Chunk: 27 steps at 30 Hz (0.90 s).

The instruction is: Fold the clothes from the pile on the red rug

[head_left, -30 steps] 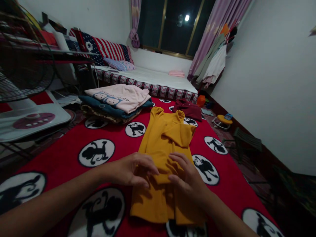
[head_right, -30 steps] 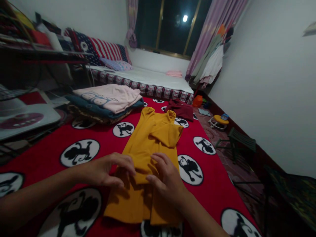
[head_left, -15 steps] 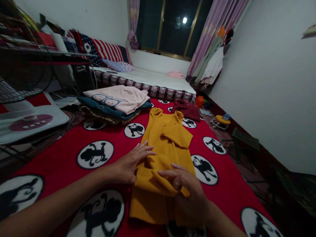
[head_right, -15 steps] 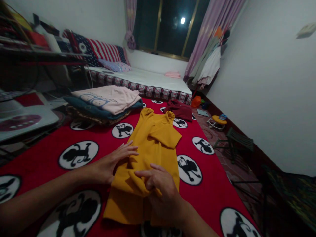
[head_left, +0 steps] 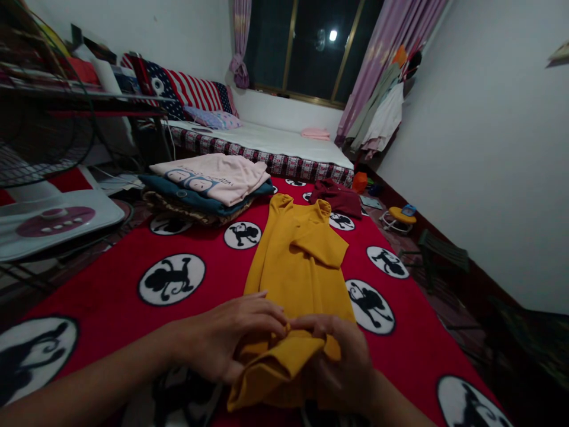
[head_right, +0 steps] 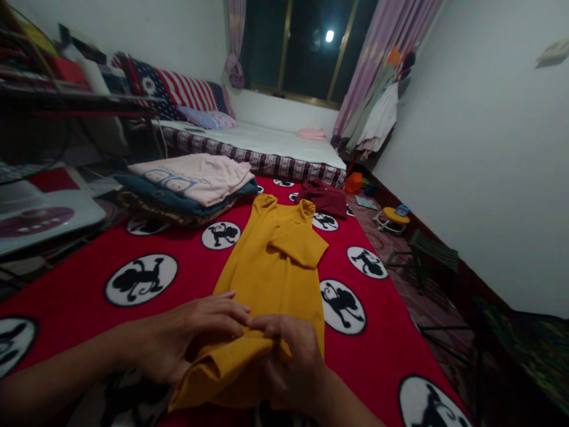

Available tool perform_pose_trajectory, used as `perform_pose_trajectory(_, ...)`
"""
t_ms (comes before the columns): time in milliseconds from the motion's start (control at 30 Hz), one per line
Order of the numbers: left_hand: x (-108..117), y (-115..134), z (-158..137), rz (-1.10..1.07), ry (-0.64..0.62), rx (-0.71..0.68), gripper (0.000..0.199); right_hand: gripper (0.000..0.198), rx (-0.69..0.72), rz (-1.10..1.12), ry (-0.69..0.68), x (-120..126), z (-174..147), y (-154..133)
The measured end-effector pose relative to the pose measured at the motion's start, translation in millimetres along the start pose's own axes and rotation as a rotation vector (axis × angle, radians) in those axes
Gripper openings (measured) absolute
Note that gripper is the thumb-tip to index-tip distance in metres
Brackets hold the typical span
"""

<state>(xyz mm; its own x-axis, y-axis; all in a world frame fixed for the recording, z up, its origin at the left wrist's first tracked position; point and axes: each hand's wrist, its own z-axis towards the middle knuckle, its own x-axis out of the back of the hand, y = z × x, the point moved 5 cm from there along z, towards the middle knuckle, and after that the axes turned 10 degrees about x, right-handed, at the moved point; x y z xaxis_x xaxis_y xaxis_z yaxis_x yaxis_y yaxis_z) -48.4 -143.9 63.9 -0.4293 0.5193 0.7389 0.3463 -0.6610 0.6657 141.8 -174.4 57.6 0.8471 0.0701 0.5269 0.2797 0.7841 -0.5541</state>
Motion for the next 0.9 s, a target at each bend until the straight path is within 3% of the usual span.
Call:
perform_pose_trajectory(100,2.0,6.9,0.2,-0.02,0.046,-0.001,0.069,0.019,-0.235,0.295,0.181,-3.0,0.4,8.1)
perform_pose_trajectory(267,-9.0,11.1,-1.6,0.08,0.218,0.093,0.052,0.03,-0.428,0.644,0.307,-12.9,11.2,10.8)
perform_pose_trajectory(467,-23.8,-7.3,3.4,0.26,0.419,0.134,0.074,0.028,-0.551,0.751,0.496,-16.9,16.5,28.8)
perform_pose_trajectory(567,-18.3,-17.5,12.9,0.37,0.545,0.119,0.072,0.025,-0.551,0.734,0.523,-19.2,23.1,32.1)
perform_pose_trajectory(633,-9.6,-15.5,17.6,0.401,0.617,0.037,0.067,0.025,-0.529,0.728,0.531,-17.8,29.9,28.3)
perform_pose_trajectory(767,14.8,-0.1,18.9,0.201,0.651,-0.141,0.055,0.027,-0.42,0.68,0.516,-4.4,43.6,14.1)
perform_pose_trajectory(833,26.1,-3.5,19.2,-0.011,0.645,-0.043,0.035,0.031,-0.416,0.595,0.526,3.0,43.5,15.9)
perform_pose_trajectory(900,28.2,-21.5,20.1,-0.286,0.607,0.208,0.017,0.034,-0.52,0.545,0.501,2.1,36.3,29.4)
